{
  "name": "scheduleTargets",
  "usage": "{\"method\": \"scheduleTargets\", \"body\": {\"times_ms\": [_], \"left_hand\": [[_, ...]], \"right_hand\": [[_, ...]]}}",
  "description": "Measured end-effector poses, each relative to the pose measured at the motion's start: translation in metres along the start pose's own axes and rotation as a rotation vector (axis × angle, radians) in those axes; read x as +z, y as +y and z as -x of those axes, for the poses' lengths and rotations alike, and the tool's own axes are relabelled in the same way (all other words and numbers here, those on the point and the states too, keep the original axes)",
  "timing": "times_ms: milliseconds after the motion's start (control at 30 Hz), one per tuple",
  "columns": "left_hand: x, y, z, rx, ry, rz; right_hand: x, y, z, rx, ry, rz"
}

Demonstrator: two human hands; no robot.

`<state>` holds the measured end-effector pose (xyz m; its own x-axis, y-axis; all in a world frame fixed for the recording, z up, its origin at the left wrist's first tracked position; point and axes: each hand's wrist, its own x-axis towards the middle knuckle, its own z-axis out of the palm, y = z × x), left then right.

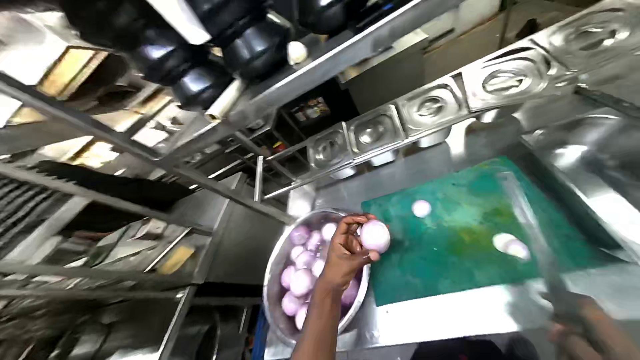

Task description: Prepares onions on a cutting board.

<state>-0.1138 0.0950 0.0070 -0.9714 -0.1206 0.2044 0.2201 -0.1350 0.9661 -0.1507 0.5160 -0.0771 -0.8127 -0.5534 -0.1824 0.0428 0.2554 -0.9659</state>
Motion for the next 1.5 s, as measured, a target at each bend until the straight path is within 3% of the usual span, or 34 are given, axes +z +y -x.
{"method": "scheduleTargets", "body": {"times_ms": [167,267,400,600,733,1000,1267,1500], "left_hand": [[0.083,-0.088,0.001,-0.134,0.074,-0.290],[0.099,-0.126,0.005,-0.138,0.038,-0.435],[0.097,-0.151,0.004,-0.091,-0.011,-0.578],[0.090,-0.143,-0.009,-0.087,-0.050,-0.729],[0.089,-0.134,-0.019,-0.144,-0.096,-0.747],[0.088,-0.132,-0.025,-0.156,-0.107,-0.734],[0.090,-0.134,-0.022,-0.164,-0.086,-0.720],[0.090,-0.132,-0.021,-0.175,-0.072,-0.730]], "right_hand": [[0.028,0.012,0.001,0.064,0.109,0.587],[0.039,0.014,0.003,0.220,-0.022,0.703],[0.048,0.011,0.003,0.283,-0.076,0.783],[0.053,0.013,-0.003,0.310,-0.138,0.828],[0.059,0.011,0.000,0.196,0.018,0.909],[0.059,0.006,0.000,0.141,0.046,0.939],[0.063,-0.010,-0.042,0.287,-0.138,0.892],[0.066,-0.018,-0.038,0.245,-0.081,0.941]]}}
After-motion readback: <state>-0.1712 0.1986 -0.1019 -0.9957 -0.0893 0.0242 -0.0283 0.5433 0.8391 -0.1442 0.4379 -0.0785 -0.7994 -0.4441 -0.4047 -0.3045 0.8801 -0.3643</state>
